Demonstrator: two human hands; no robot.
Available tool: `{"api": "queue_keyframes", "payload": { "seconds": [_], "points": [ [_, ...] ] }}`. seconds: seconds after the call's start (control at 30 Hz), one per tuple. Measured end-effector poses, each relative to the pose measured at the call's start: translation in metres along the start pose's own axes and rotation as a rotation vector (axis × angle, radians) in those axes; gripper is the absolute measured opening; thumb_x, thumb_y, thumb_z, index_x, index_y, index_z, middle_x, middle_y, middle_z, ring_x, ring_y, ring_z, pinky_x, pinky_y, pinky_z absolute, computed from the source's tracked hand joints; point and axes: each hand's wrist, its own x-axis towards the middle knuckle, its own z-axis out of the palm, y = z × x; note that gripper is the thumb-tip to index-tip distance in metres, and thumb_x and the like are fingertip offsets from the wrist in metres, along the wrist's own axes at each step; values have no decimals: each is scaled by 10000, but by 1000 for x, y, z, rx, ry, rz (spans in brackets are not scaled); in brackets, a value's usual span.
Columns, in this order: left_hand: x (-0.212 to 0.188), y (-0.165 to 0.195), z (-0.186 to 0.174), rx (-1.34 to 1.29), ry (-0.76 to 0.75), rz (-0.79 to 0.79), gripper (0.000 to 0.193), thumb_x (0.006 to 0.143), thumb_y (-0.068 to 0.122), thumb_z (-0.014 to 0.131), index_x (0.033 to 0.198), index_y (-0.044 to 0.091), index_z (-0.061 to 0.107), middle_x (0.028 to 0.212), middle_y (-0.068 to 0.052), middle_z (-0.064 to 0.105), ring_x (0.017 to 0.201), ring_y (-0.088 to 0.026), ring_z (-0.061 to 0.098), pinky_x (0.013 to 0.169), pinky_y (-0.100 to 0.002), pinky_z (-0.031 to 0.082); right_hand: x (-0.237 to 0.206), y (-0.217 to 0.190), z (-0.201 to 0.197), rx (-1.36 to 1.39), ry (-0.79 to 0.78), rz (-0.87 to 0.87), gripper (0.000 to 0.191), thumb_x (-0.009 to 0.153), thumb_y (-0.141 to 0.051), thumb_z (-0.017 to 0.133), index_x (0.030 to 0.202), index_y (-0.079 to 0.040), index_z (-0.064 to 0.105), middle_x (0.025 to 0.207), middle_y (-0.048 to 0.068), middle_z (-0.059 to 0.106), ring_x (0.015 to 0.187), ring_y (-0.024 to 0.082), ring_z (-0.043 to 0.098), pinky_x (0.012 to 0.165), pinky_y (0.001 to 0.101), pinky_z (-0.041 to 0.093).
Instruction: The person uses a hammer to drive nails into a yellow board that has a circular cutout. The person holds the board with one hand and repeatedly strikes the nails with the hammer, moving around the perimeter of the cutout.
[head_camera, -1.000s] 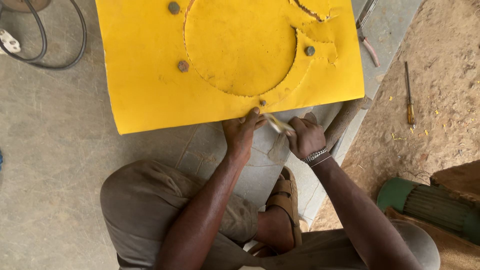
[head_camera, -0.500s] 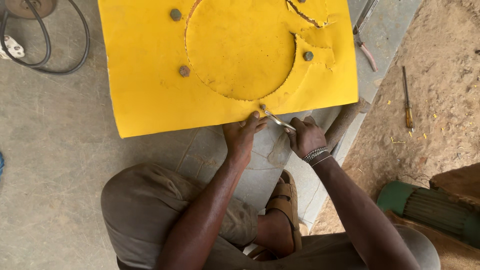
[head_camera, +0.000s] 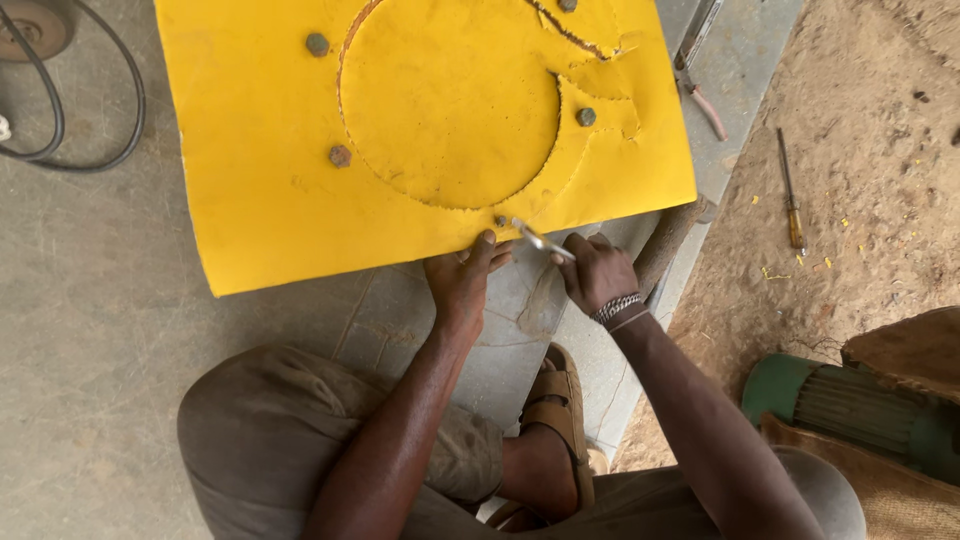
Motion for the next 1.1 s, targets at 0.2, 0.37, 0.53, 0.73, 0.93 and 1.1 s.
{"api": "queue_keyframes", "payload": {
  "seconds": [0.2, 0.37, 0.53, 0.73, 0.93, 1.1],
  "points": [
    [-2, 2, 2, -24, -12, 23, 494, 950, 119, 664, 1365, -81, 485, 1192, -221, 672, 984, -271, 757, 833, -406, 667, -3, 5, 11, 20, 29, -21, 271, 1049, -294, 531, 887, -105, 639, 573, 71, 591, 485, 241, 598, 506, 426, 523],
    [-1, 0, 1, -21, 1, 1, 492, 942, 114, 655, 1365, -67, 480, 1189, -210, 672, 979, -263, 754, 843, -405, 663, 1, 4, 8, 122, 117, -88, 323, 1044, -342, 542, 820, -114, 594, 570, 74, 563, 492, 248, 590, 499, 425, 506],
    [1, -2, 0, 8, -6, 7, 465, 960, 116, 652, 1355, -74, 498, 1166, -223, 685, 974, -264, 760, 841, -401, 667, 6, -1, 0, 241, 286, -193, 404, 1061, -380, 550, 779, -90, 550, 598, 79, 563, 495, 238, 576, 467, 399, 473],
    [2, -2, -1, 5, 27, -20, 461, 942, 87, 634, 1359, -52, 495, 1171, -207, 676, 943, -267, 756, 789, -397, 662, 8, -8, -6, 266, 299, -154, 297, 1070, -309, 562, 881, -82, 592, 710, 113, 618, 584, 227, 624, 507, 383, 499],
    [5, -2, 0, -20, -8, 10, 429, 969, 82, 647, 1346, -85, 529, 1173, -222, 686, 957, -266, 760, 815, -389, 674, 6, -5, -6, 68, 85, -162, 180, 911, -246, 676, 889, -70, 647, 624, 101, 616, 518, 252, 617, 472, 408, 508],
    [1, 0, 3, -22, 15, -16, 456, 943, 83, 646, 1356, -51, 505, 1189, -183, 681, 946, -244, 758, 800, -365, 657, 10, -9, -12, 13, -19, -25, 179, 965, -229, 659, 872, -79, 631, 643, 108, 618, 510, 272, 604, 494, 419, 506]
  ]
}}
